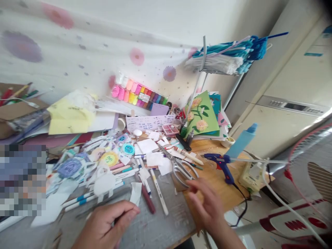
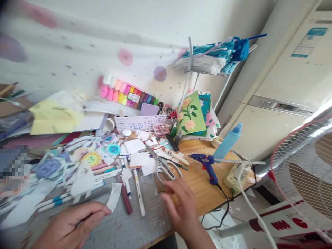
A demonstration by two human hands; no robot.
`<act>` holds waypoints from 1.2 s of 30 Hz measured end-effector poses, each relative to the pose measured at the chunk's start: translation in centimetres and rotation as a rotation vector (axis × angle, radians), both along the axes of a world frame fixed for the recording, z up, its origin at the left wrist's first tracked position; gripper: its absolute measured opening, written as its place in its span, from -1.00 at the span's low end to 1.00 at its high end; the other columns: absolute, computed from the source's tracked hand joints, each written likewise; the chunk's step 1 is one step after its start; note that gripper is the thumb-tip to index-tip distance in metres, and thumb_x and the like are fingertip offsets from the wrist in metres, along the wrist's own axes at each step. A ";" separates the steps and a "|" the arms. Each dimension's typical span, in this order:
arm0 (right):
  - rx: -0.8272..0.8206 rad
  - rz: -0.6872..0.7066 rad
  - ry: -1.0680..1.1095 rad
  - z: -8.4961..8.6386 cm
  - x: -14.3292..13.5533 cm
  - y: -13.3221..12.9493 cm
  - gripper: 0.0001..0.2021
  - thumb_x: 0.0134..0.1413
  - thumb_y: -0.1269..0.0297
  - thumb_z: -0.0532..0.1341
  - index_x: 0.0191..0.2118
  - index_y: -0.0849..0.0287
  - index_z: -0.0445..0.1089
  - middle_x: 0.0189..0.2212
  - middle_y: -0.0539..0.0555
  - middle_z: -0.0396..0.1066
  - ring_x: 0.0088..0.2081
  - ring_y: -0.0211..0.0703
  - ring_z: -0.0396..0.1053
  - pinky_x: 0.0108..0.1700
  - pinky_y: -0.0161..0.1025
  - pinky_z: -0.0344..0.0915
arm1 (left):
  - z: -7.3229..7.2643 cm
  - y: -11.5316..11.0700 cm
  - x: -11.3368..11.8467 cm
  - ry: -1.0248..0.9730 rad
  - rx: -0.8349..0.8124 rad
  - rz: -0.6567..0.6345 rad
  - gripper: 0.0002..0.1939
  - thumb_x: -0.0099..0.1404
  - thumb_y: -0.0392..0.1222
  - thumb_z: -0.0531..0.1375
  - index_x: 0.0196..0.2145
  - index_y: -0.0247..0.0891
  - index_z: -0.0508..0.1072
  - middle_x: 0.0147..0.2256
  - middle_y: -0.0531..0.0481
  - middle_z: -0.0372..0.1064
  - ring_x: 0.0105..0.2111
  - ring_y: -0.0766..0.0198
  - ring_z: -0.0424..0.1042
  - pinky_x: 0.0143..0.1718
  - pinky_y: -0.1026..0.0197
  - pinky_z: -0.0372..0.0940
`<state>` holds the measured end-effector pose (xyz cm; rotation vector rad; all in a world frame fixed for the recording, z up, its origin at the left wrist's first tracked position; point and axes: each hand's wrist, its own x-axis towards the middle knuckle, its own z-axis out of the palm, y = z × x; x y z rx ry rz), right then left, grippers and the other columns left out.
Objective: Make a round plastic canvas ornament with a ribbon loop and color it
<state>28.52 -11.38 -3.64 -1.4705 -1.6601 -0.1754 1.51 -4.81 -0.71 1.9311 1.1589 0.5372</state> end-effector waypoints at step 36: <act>-0.579 0.717 -0.017 4.7 -13.1 13.9 -0.73 -0.01 0.34 0.26 -0.12 0.06 0.49 -0.23 0.10 0.48 -0.22 -0.07 0.40 -0.16 -0.17 0.27 | 1.3 5.5 -5.9 0.234 0.394 0.205 -0.63 0.07 -0.32 0.24 -0.12 -0.14 0.41 -0.33 0.03 0.39 -0.26 0.12 0.37 -0.20 0.13 0.22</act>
